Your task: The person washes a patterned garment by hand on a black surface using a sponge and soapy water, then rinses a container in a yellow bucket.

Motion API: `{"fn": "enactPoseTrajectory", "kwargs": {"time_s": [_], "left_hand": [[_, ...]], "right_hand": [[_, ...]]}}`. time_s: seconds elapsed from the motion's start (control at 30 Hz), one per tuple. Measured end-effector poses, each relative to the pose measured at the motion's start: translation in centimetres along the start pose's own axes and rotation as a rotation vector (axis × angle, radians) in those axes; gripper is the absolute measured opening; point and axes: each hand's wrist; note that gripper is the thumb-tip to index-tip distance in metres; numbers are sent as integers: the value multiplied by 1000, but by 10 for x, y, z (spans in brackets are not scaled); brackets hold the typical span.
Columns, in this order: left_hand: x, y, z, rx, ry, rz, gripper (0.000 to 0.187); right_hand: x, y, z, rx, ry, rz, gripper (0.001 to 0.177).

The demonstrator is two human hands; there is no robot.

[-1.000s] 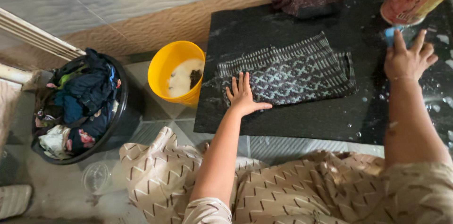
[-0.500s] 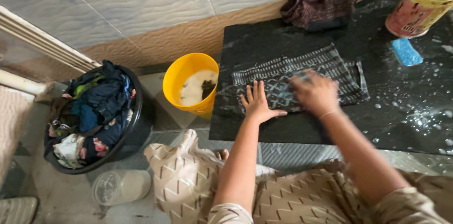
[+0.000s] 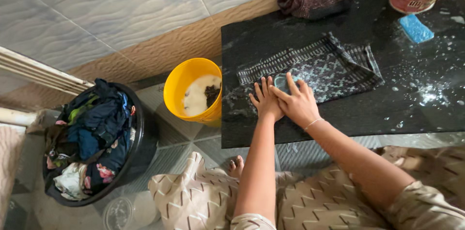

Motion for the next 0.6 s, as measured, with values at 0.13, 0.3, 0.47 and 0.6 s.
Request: {"fn": "enactPoseTrajectory", "kwargs": {"time_s": [0.13,0.3,0.47,0.6], "left_hand": [[11,-14,-2,137,-148,200,156],[38,-17,-14,91,-184,141,154],[32,-18,-19,66,-117,-1,144],[15,-30,-19,-27,126,-232,125]], "right_hand": [[-7,10,-63,9,-17,267,55],[-25,-3,-199,-214,-392,145,51],[-39,26,-141,-459,-201,482,37],[-21,19,4,40,-27,-50,38]]}}
Point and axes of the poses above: each hand's wrist, its own y-axis towards the middle knuckle, its own x-axis out of the back of the hand, z = x × y, and after that the axes turned 3 degrees about -y, right-handed
